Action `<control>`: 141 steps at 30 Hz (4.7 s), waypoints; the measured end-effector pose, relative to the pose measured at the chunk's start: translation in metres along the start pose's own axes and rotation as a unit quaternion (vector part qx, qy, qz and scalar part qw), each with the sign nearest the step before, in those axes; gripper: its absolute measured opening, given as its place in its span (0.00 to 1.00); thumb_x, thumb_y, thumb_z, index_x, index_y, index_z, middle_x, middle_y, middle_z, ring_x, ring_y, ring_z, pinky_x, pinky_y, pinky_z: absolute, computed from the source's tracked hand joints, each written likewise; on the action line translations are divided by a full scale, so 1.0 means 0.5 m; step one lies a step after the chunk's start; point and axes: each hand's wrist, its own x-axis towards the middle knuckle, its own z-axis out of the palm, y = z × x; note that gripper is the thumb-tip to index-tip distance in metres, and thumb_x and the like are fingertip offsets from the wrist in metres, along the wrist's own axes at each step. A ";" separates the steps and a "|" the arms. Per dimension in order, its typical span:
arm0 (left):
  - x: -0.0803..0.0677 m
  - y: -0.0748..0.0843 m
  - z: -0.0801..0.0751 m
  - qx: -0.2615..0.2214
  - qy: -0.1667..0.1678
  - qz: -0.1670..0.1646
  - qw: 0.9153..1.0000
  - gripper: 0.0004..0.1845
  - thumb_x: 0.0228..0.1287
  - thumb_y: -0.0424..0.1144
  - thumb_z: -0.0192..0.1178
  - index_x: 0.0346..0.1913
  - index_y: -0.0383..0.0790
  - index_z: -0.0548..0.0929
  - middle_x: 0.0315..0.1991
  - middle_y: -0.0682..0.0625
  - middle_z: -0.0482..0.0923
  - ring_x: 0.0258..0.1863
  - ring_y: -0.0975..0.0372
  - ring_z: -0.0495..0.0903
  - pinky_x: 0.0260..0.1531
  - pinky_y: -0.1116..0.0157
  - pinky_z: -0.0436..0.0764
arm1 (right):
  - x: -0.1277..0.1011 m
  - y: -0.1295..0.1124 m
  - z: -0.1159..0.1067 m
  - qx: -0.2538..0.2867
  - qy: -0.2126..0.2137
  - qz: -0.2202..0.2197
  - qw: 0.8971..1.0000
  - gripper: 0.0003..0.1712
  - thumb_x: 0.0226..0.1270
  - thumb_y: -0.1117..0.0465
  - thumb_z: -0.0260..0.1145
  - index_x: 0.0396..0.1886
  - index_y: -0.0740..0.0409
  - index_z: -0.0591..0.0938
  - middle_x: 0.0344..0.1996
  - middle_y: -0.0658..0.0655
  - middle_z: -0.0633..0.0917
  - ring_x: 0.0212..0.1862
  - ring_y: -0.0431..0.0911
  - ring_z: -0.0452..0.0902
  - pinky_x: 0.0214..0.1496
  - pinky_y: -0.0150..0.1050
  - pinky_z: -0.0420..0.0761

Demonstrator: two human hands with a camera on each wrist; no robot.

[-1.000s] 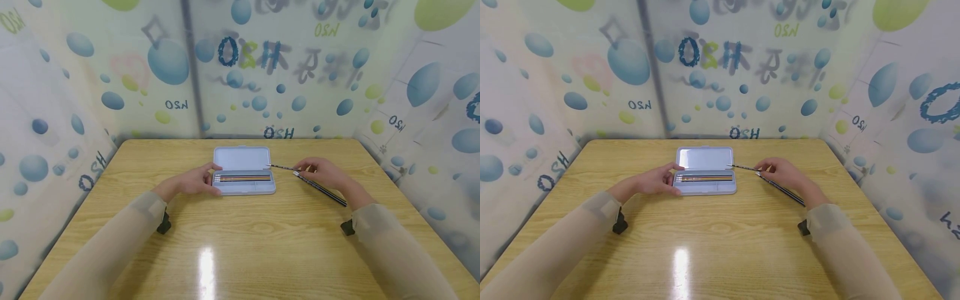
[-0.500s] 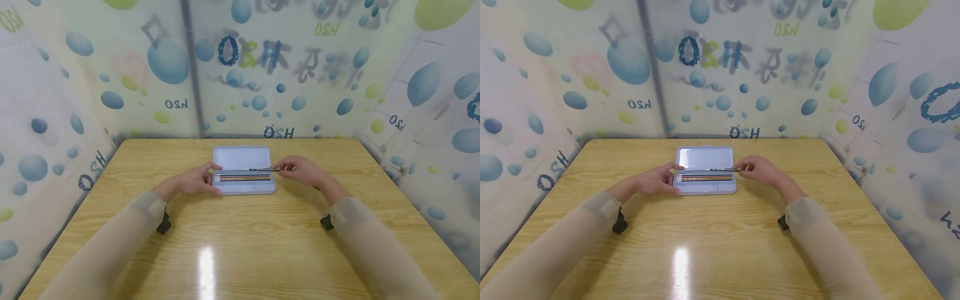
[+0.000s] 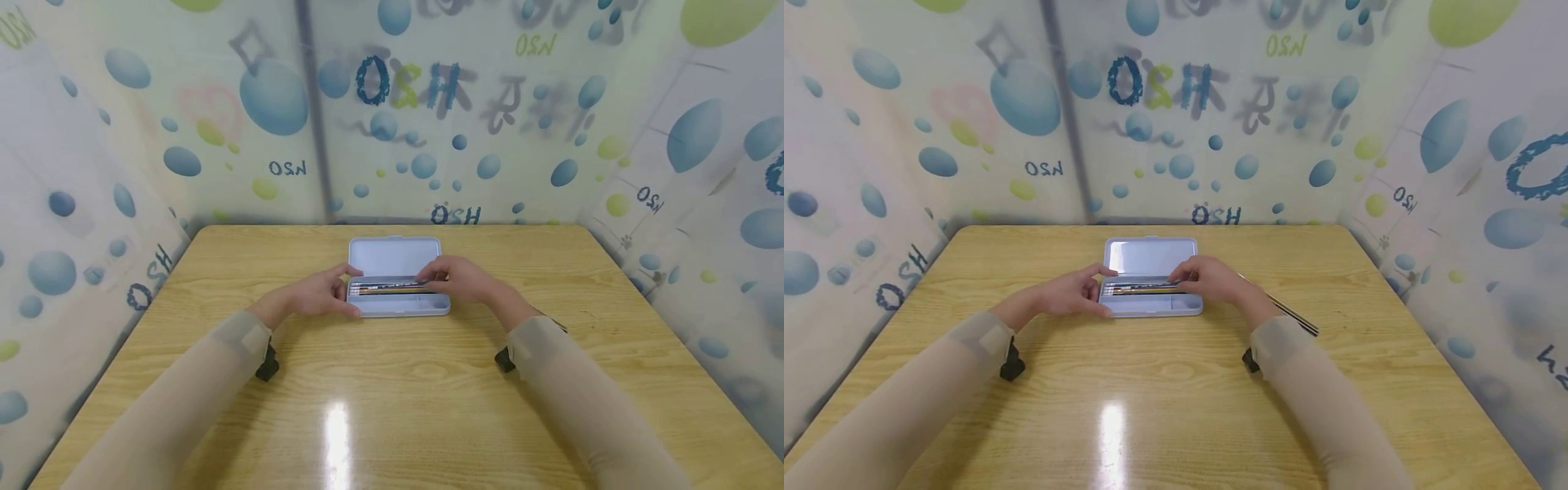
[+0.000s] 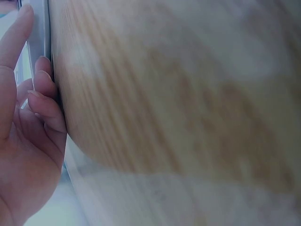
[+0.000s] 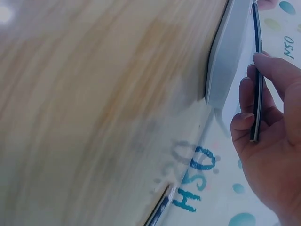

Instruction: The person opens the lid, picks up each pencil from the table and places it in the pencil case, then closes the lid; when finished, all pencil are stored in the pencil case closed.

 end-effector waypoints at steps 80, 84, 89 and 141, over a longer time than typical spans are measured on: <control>-0.004 0.001 0.002 0.010 0.005 0.003 1.000 0.49 0.68 0.50 0.79 0.84 0.46 0.61 0.36 0.49 0.79 0.34 0.59 0.73 0.38 0.65 0.73 | -0.173 0.117 -0.081 0.011 0.044 0.070 0.996 0.16 0.83 0.56 0.68 0.63 0.53 0.90 0.59 0.57 0.90 0.54 0.47 0.82 0.58 0.46 0.82; -0.003 0.000 0.001 0.006 0.004 0.006 1.000 0.49 0.68 0.50 0.79 0.84 0.46 0.61 0.36 0.49 0.79 0.33 0.59 0.73 0.36 0.66 0.73 | -0.203 0.132 -0.097 0.010 0.049 0.080 0.996 0.17 0.84 0.56 0.68 0.64 0.54 0.89 0.56 0.56 0.91 0.53 0.47 0.82 0.58 0.47 0.82; -0.001 -0.002 0.000 0.002 0.001 0.011 1.000 0.49 0.69 0.49 0.79 0.84 0.45 0.61 0.36 0.49 0.79 0.34 0.59 0.73 0.37 0.66 0.72 | -0.233 0.159 -0.117 0.003 0.049 0.099 0.994 0.19 0.84 0.53 0.68 0.65 0.54 0.88 0.55 0.56 0.90 0.53 0.47 0.82 0.57 0.47 0.82; 0.002 -0.006 0.000 0.012 0.002 0.008 1.000 0.50 0.68 0.51 0.79 0.84 0.44 0.61 0.36 0.49 0.78 0.35 0.59 0.73 0.38 0.65 0.72 | -0.259 0.241 -0.140 0.046 -0.013 0.176 0.983 0.23 0.84 0.52 0.65 0.70 0.57 0.83 0.67 0.63 0.85 0.69 0.60 0.77 0.70 0.59 0.76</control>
